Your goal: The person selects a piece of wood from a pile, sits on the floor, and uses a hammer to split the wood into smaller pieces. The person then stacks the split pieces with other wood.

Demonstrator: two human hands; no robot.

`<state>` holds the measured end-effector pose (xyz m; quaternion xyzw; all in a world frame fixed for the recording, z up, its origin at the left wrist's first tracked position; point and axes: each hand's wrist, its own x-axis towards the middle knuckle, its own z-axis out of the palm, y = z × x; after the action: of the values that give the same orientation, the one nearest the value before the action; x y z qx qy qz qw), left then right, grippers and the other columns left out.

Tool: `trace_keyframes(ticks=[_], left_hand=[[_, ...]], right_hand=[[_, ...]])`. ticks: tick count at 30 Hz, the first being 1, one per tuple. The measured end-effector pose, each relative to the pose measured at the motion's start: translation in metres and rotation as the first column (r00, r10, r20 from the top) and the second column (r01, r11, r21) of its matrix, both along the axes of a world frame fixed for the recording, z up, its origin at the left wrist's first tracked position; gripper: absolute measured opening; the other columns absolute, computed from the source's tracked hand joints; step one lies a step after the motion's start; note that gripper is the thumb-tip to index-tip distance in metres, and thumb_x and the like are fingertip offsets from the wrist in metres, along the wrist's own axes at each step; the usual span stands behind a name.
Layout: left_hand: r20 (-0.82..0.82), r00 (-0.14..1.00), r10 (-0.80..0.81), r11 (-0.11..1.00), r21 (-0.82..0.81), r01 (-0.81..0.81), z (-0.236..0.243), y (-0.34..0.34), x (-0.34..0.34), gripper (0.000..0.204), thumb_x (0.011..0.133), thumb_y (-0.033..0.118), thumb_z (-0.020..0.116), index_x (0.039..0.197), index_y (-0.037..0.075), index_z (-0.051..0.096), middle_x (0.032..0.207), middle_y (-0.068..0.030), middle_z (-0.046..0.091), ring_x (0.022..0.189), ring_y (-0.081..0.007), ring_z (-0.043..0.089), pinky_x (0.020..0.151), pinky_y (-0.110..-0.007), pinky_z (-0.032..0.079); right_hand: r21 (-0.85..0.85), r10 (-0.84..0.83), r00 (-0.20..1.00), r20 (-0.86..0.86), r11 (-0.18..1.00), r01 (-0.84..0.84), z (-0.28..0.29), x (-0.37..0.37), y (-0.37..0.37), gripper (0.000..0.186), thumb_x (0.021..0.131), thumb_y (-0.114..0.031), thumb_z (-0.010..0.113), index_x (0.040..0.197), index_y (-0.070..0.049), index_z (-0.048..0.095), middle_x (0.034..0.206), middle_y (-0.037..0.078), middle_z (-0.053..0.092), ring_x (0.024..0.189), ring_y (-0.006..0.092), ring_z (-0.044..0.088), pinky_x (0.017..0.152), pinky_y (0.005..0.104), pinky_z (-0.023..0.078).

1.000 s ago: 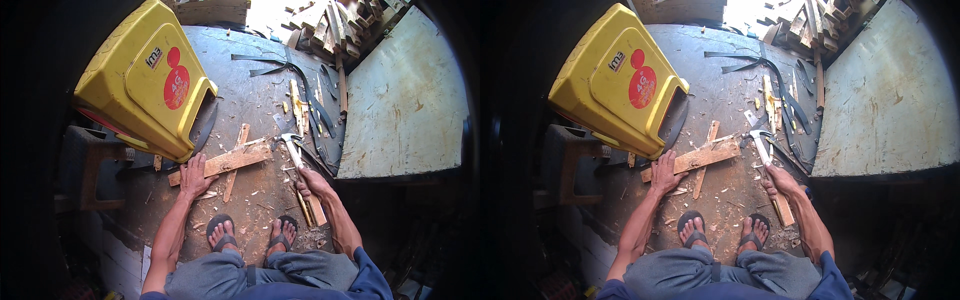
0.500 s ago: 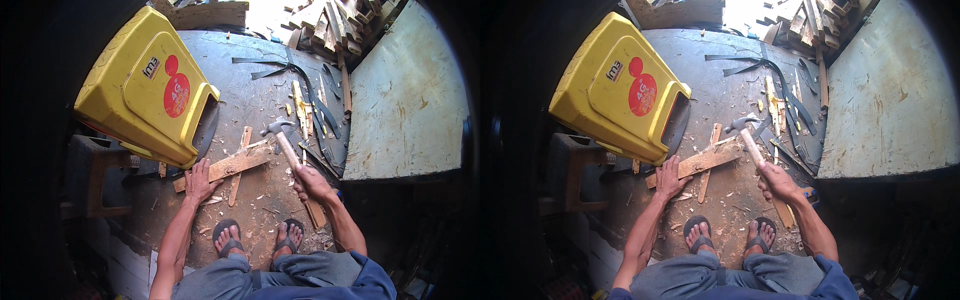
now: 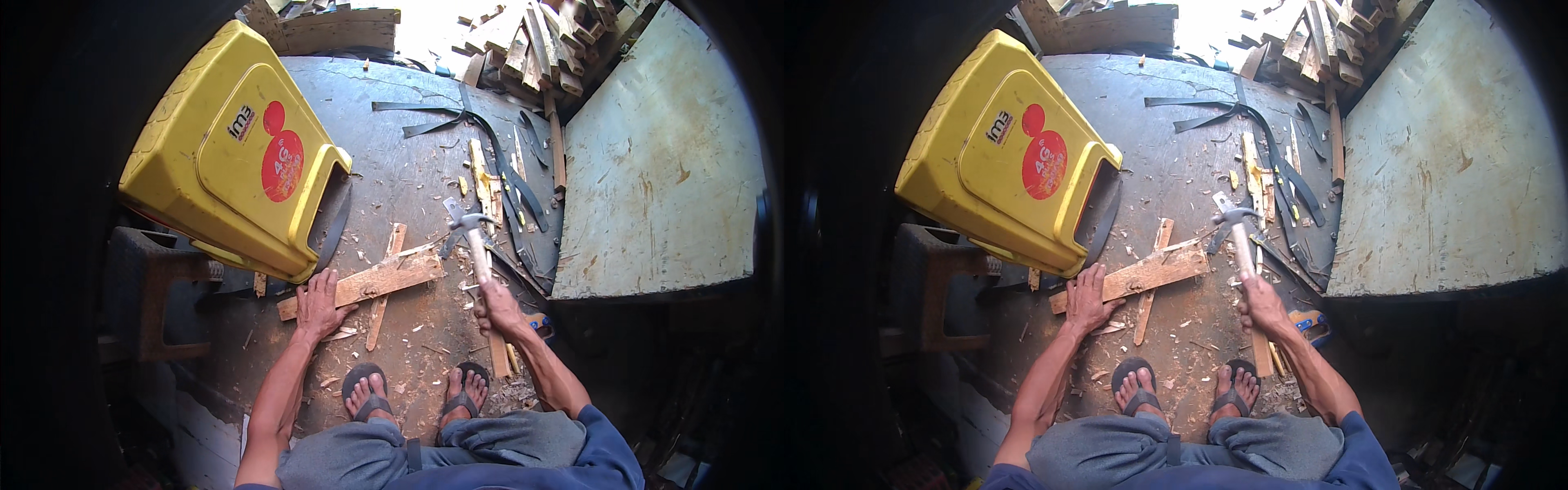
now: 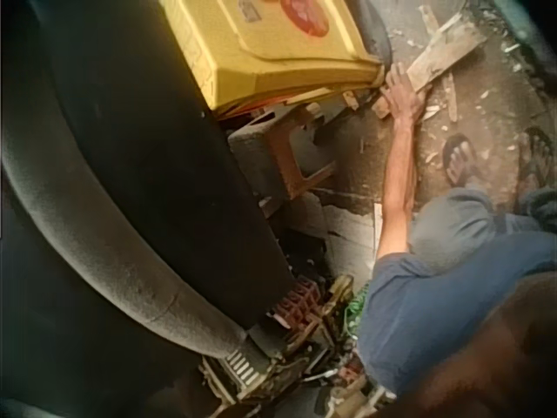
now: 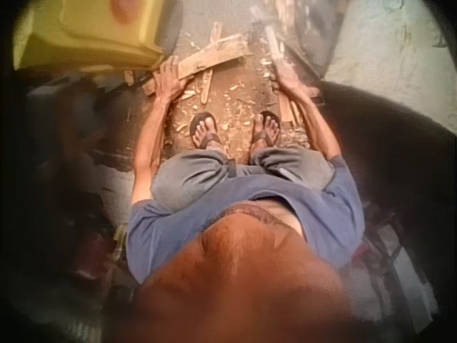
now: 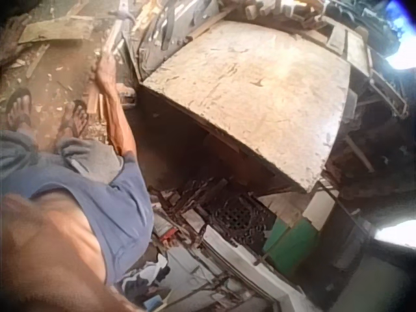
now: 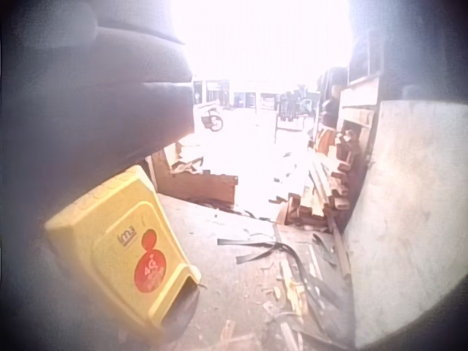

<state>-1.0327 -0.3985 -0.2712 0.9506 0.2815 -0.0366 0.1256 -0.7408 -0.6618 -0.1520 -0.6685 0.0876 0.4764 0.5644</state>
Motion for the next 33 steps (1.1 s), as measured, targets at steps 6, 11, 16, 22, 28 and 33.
trace_keyframes(ticks=[6,11,16,22,28,33], left_hand=[[0.012,1.000,0.002,0.999,-0.039,-0.001,0.007,-0.001,0.005,0.096,0.077,0.058,0.077,0.149,0.006,0.037,0.152,-0.0110,0.040,0.138,-0.0295,0.038,0.107,-0.055,0.032],[0.023,1.000,-0.018,1.000,-0.013,0.018,0.003,0.000,0.008,0.098,0.076,0.056,0.079,0.149,0.006,0.036,0.150,-0.0112,0.040,0.135,-0.0309,0.040,0.105,-0.054,0.034],[-0.014,1.000,0.010,0.999,-0.036,-0.010,0.004,0.004,-0.002,0.097,0.077,0.059,0.077,0.148,0.007,0.037,0.151,-0.0108,0.040,0.136,-0.0301,0.041,0.105,-0.055,0.034],[0.068,0.998,0.003,1.000,-0.012,-0.002,0.001,0.007,0.000,0.097,0.077,0.059,0.076,0.149,0.009,0.036,0.149,-0.0092,0.043,0.133,-0.0301,0.043,0.104,-0.055,0.035],[0.041,0.999,0.023,0.999,-0.039,-0.022,0.004,0.001,0.000,0.097,0.077,0.055,0.078,0.149,0.007,0.035,0.149,-0.0104,0.042,0.132,-0.0317,0.043,0.104,-0.053,0.035],[-0.009,0.999,0.037,0.999,-0.017,-0.037,0.007,0.003,0.001,0.092,0.078,0.062,0.073,0.146,0.009,0.041,0.146,-0.0086,0.044,0.130,-0.0286,0.045,0.103,-0.053,0.037]], right_hand=[[0.138,-0.262,0.953,-0.150,0.949,0.283,-0.035,0.015,-0.008,0.041,0.106,-0.052,0.041,0.102,-0.012,0.041,0.068,0.000,0.044,0.045,0.0101,0.041,0.038,0.0281,0.040],[-0.099,0.325,0.931,0.166,0.945,-0.312,-0.043,-0.056,0.015,0.041,0.107,-0.050,0.039,0.105,-0.009,0.042,0.068,0.001,0.047,0.049,0.0113,0.049,0.040,0.0297,0.045],[0.092,-0.019,0.970,0.241,0.996,-0.004,-0.034,-0.047,0.014,0.042,0.107,-0.052,0.039,0.099,-0.010,0.041,0.063,-0.001,0.045,0.043,0.0098,0.047,0.037,0.0280,0.045],[-0.430,0.661,0.419,0.623,0.736,-0.522,-0.078,-0.097,-0.007,0.038,0.105,-0.042,0.051,0.105,-0.004,0.051,0.062,0.021,0.059,0.053,0.0356,0.066,0.046,0.0464,0.046],[-0.234,0.326,0.597,0.733,0.945,-0.230,-0.023,-0.070,-0.010,0.034,0.105,-0.036,0.053,0.105,-0.002,0.049,0.060,0.022,0.058,0.052,0.0380,0.064,0.047,0.0466,0.046],[-0.588,0.699,0.358,0.620,0.715,-0.378,-0.038,-0.071,-0.018,0.034,0.105,-0.035,0.052,0.102,-0.002,0.045,0.060,0.026,0.058,0.056,0.0463,0.063,0.044,0.0486,0.045]])
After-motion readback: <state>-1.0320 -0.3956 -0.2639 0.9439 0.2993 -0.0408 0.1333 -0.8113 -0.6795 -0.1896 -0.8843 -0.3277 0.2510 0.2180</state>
